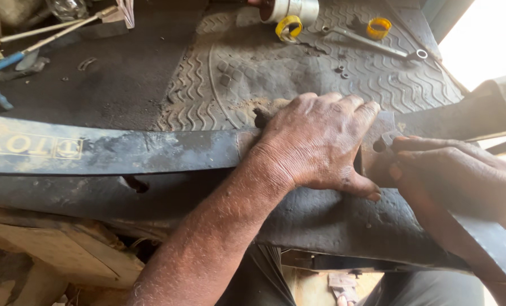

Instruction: The person files a small metal bracket clamped in a vise, then wipes it with a cloth and continues filing the edges and hole area.

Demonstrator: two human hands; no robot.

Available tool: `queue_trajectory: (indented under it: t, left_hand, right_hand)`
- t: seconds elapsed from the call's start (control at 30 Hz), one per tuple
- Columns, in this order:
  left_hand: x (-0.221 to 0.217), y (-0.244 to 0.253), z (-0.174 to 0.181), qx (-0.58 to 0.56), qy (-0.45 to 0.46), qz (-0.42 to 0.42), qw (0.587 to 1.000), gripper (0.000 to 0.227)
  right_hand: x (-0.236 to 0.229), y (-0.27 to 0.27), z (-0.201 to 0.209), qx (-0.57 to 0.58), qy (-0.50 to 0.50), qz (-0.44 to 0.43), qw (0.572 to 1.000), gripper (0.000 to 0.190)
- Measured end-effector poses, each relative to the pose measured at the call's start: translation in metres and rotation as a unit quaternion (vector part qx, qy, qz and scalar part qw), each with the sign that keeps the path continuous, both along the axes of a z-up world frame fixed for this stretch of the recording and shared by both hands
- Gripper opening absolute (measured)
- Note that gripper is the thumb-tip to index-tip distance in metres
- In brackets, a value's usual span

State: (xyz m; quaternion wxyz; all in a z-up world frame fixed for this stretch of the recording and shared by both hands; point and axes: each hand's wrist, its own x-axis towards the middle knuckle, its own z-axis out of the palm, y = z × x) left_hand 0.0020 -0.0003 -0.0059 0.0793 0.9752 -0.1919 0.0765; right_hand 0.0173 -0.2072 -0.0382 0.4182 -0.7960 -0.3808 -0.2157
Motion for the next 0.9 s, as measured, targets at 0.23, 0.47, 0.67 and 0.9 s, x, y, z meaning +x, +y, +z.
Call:
queue_trajectory:
  t: [0.23,0.47,0.67,0.9]
  left_hand:
    - [0.001,-0.001,-0.001,0.012,-0.014,-0.007,1.0,0.117]
    - [0.005,0.002,-0.014,-0.008,-0.062,-0.023,0.998,0.118]
    - [0.006,0.003,-0.015,-0.012,-0.052,-0.025,0.998,0.119]
    - [0.006,0.003,-0.018,-0.022,-0.095,-0.038,0.994,0.12]
  right_hand:
    - [-0.009,0.0,0.015,-0.033,-0.036,0.025,0.999,0.006]
    - [-0.021,-0.004,0.016,-0.088,-0.078,0.002,0.993,0.006]
    - [-0.025,0.002,0.02,-0.088,-0.056,-0.026,0.994,0.005]
    - [-0.022,0.001,0.021,-0.086,-0.067,-0.023,0.994,0.006]
